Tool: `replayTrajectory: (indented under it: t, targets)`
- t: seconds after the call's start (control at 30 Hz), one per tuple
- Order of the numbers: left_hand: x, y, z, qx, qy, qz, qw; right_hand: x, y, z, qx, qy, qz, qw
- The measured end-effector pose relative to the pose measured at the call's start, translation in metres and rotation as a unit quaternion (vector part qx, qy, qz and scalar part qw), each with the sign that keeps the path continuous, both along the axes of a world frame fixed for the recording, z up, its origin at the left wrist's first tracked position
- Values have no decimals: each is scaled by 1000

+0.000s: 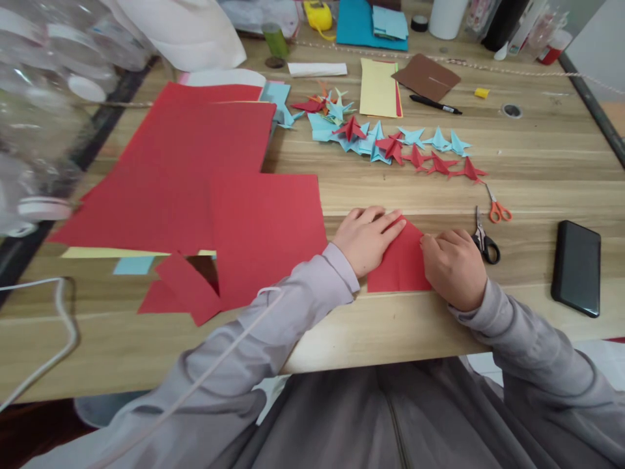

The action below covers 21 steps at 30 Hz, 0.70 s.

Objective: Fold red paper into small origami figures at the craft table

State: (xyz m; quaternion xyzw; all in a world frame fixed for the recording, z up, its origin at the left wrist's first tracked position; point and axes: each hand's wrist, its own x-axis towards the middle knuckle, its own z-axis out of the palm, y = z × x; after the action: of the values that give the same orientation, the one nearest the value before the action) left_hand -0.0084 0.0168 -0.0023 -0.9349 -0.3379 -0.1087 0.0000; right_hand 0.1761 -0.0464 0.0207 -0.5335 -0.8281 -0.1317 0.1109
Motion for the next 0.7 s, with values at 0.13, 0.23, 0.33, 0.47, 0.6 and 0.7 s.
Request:
replayTrajectory:
  t: [0.13, 0.23, 0.33, 0.47, 0.6, 0.7]
  targets:
    - [1, 1, -2, 1, -6, -3, 1000, 5, 6, -6, 12, 42, -21, 999]
    - [2, 3, -3, 4, -11, -5, 1000, 4, 14, -12, -9, 65, 14, 998]
    - [4, 4, -3, 2, -11, -3, 1000, 1, 17, -18, -17, 44, 44, 998]
    - [8, 2, -2, 6, -7, 4, 1000, -2, 15, -20, -16, -10, 47, 999]
    - [9, 2, -3, 17, -11, 14, 1000, -4, 13, -19, -17, -58, 48, 997]
    - [10, 4, -4, 21, -11, 25, 999, -5, 12, -20, -13, -69, 49, 996]
